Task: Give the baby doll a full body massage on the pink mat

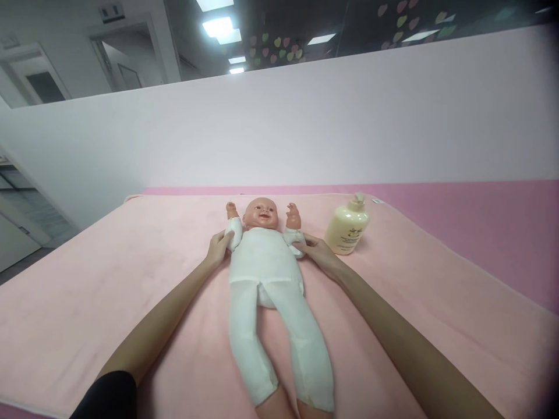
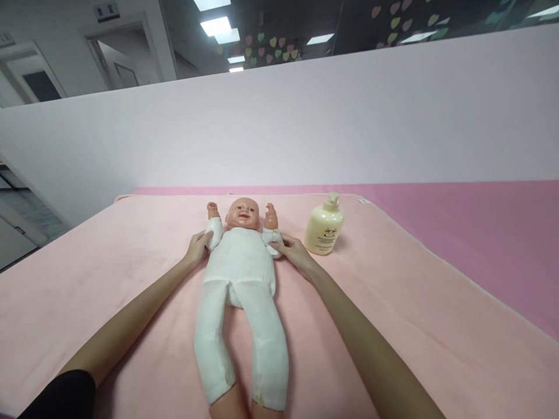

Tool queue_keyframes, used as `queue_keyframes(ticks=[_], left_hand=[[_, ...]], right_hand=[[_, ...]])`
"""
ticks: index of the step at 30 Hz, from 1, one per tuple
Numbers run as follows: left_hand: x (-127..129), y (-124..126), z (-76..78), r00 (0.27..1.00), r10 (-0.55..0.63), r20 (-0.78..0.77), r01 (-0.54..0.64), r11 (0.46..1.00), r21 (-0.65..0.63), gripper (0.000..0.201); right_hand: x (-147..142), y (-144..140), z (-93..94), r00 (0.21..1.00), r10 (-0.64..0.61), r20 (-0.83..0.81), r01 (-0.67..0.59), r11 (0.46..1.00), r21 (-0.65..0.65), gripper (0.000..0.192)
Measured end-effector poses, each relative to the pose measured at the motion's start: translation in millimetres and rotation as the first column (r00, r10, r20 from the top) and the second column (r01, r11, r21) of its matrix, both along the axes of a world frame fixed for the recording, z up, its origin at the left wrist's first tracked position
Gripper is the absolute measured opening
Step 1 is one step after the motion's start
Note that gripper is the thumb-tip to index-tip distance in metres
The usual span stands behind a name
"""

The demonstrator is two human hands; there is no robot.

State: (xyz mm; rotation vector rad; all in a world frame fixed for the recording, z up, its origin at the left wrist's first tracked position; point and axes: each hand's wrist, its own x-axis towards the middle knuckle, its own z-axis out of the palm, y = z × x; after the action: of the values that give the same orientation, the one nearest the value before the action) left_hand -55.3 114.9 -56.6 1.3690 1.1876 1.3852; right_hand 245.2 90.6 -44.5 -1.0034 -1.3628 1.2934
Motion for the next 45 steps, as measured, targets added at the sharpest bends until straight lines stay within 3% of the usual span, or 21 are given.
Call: queue_keyframes(ticks=[6, 12, 15, 18, 21, 27, 37, 41, 45], left_hand=[[0, -16, 6.4, 0.975, -0.143, 0.170, 0.152, 0.988, -0.041, 0.008], [-11, -21, 15.5, 0.945, -0.245, 0.218, 0.267, 0.960, -0.080, 0.016], [-16, -21, 17.6, 0.939, -0.270, 0.214, 0.286, 0.957, -0.045, 0.010], [-18, -20, 17.0, 0.930, -0.296, 0.217, 0.317, 0.946, -0.068, 0.018], [-19, -20, 15.5, 0.923, -0.327, 0.204, 0.351, 0.932, -0.090, 0.029], [-14, -20, 17.5, 0.926, -0.353, 0.134, 0.361, 0.932, -0.034, 0.028], [-6, 6, 2.9, 0.984, -0.157, 0.079, 0.165, 0.980, -0.110, 0.046], [-4, 10, 0.5, 0.989, -0.120, 0.086, 0.131, 0.983, -0.131, 0.047], [-1, 5, -1.5, 0.998, -0.060, 0.010, 0.060, 0.997, -0.051, 0.049]], right_hand=[[4, -5, -2.8, 0.999, -0.036, 0.003, 0.036, 0.999, -0.039, 0.030], [7, -1, -8.1, 1.000, -0.008, 0.007, 0.008, 1.000, 0.002, 0.007], [8, -2, -7.8, 1.000, 0.023, -0.013, -0.023, 1.000, 0.017, 0.011], [10, -4, -4.3, 0.998, 0.036, -0.045, -0.036, 0.999, -0.006, 0.006], [11, -5, -2.2, 0.994, 0.066, -0.081, -0.071, 0.996, -0.059, 0.025], [7, -1, -6.1, 0.991, 0.056, -0.120, -0.065, 0.995, -0.078, 0.030], [-15, 11, -9.0, 0.962, -0.237, 0.138, 0.229, 0.971, 0.067, 0.054], [-18, 17, -11.1, 0.937, -0.282, 0.207, 0.270, 0.959, 0.084, 0.056], [-15, 17, -14.6, 0.922, -0.306, 0.239, 0.284, 0.951, 0.122, 0.057]])
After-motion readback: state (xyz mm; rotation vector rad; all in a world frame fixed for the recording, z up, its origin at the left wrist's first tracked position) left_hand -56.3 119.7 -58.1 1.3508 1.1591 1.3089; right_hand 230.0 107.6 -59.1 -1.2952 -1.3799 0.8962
